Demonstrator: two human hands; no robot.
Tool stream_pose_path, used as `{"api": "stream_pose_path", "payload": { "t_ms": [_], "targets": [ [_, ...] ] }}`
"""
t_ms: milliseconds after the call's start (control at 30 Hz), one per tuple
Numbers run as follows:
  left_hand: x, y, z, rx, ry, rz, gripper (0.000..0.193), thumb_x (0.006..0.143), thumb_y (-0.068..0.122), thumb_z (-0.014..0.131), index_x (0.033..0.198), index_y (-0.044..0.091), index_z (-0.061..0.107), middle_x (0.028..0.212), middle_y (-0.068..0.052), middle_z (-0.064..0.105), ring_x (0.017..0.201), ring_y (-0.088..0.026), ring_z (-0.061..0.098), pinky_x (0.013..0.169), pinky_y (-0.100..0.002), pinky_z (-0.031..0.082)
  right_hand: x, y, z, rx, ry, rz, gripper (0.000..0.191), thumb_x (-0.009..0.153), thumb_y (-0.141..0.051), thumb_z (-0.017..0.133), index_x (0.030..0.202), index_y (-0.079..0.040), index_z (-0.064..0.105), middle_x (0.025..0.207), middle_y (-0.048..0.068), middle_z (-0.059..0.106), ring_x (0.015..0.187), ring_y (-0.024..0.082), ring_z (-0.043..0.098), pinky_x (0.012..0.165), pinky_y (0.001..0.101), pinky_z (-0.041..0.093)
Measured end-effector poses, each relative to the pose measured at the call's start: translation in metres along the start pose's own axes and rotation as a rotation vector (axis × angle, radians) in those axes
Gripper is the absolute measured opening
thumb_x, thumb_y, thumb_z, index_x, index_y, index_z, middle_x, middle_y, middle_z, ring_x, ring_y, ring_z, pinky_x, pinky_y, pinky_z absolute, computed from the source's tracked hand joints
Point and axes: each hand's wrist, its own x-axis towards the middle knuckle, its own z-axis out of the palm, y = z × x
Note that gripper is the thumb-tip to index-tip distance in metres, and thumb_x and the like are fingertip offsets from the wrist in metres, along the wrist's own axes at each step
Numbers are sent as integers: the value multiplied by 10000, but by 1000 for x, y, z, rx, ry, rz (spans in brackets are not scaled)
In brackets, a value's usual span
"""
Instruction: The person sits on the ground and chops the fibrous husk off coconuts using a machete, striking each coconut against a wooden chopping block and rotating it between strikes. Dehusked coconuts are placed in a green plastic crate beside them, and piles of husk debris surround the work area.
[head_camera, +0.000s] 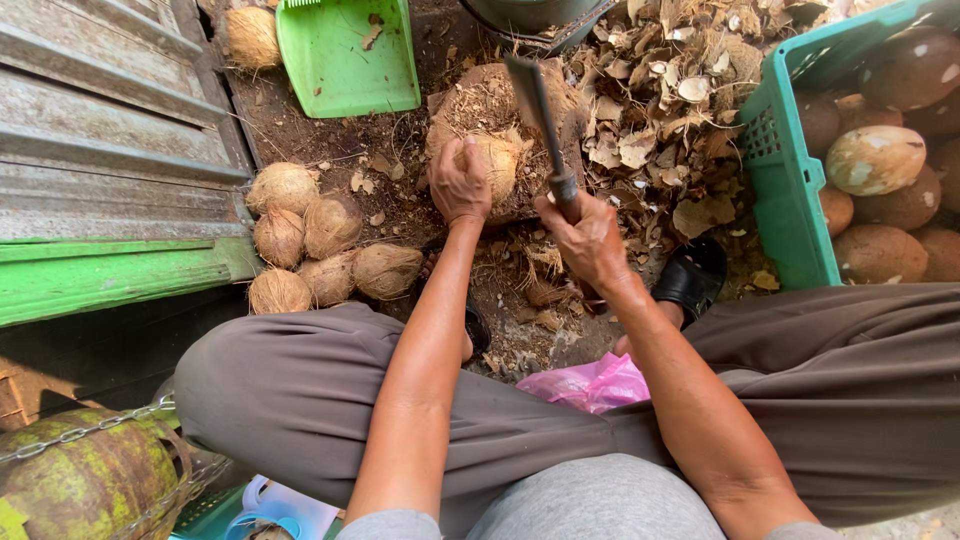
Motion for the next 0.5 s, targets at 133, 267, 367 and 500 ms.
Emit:
{"api": "stream_pose_path", "payload": {
  "t_ms": [133, 267, 367, 500],
  "targets": [
    [-8, 9, -1, 7, 31, 49, 539, 973, 611, 403, 1088, 161, 675, 1100, -125, 686, 1016, -267, 651, 850, -432, 538, -7, -1, 15, -56, -187, 425, 412, 986, -415, 658, 692, -137, 582, 574, -32, 545, 458, 96, 456, 416, 311, 382],
    [-13, 14, -2, 76, 34, 41, 514, 955, 596, 419, 1019, 166, 693, 1065, -104, 689, 1006, -273, 645, 812, -429, 545, -8, -3, -1, 126, -47, 161, 382, 986, -385, 652, 713, -132, 568, 591, -22, 562, 460, 80, 512, 389, 284, 449],
    [-16, 12, -3, -22, 39, 55, 527, 976, 602, 441, 1107, 154, 686, 1131, -127, 655, 1006, -272, 635, 791, -451, 535, -4, 0, -1, 398, 38, -42, 432, 1025, -367, 655, 689, -116, 552, 562, -3, 536, 435, 92, 486, 374, 289, 420],
    [-13, 9, -2, -10, 87, 121, 478, 960, 582, 440, 1041, 180, 687, 1092, -88, 666, 1000, -253, 625, 812, -455, 541, 0, 0, 24, 60, -118, 386, 264, 931, -323, 632, 721, -166, 600, 565, -35, 570, 422, 117, 478, 349, 304, 429]
  ]
}}
